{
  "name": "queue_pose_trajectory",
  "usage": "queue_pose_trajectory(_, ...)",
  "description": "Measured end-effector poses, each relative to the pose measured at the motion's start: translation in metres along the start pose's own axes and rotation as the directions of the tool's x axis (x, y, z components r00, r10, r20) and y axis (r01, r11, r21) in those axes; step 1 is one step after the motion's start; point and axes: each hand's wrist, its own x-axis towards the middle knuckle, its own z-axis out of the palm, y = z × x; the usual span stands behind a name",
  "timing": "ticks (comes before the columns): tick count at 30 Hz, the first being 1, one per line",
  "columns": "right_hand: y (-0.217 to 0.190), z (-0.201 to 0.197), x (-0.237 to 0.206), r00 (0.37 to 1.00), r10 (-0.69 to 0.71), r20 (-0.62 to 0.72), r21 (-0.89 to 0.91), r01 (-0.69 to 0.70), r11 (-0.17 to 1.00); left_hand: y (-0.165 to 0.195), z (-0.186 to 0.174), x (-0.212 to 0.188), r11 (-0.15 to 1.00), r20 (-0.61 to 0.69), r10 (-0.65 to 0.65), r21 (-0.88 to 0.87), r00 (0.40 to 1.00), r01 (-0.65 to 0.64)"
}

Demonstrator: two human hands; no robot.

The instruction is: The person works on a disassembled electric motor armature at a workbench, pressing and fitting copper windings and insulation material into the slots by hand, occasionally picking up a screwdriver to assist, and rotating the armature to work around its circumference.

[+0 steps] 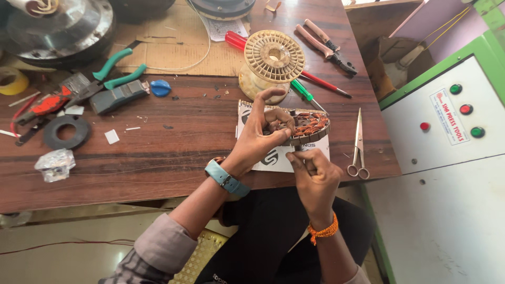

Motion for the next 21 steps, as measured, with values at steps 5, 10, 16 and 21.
queue_pose_trajectory(5, 0.008, 0.006, -0.010, 1.000, 0.025, 0.008, 0.110, -0.026, 0.994, 0.003, 0.001, -0.005, 0.993, 0.031, 0.086, 0.083, 0.996, -0.088)
queue_pose_trajectory(10, 0.014, 0.006, -0.013, 0.994, 0.103, -0.026, 0.090, -0.101, 0.991, 0.004, 0.004, -0.005, 0.957, 0.042, 0.148, 0.244, 0.988, -0.154)
queue_pose_trajectory(16, 0.019, -0.001, -0.024, 0.981, 0.175, -0.079, 0.130, -0.164, 0.978, 0.002, 0.006, -0.005, 0.903, 0.076, 0.185, 0.381, 0.980, -0.200)
queue_pose_trajectory(21, 0.017, -0.007, -0.024, 0.986, 0.156, -0.063, 0.209, -0.140, 0.968, 0.006, 0.009, -0.006, 0.892, 0.090, 0.192, 0.400, 0.977, -0.211)
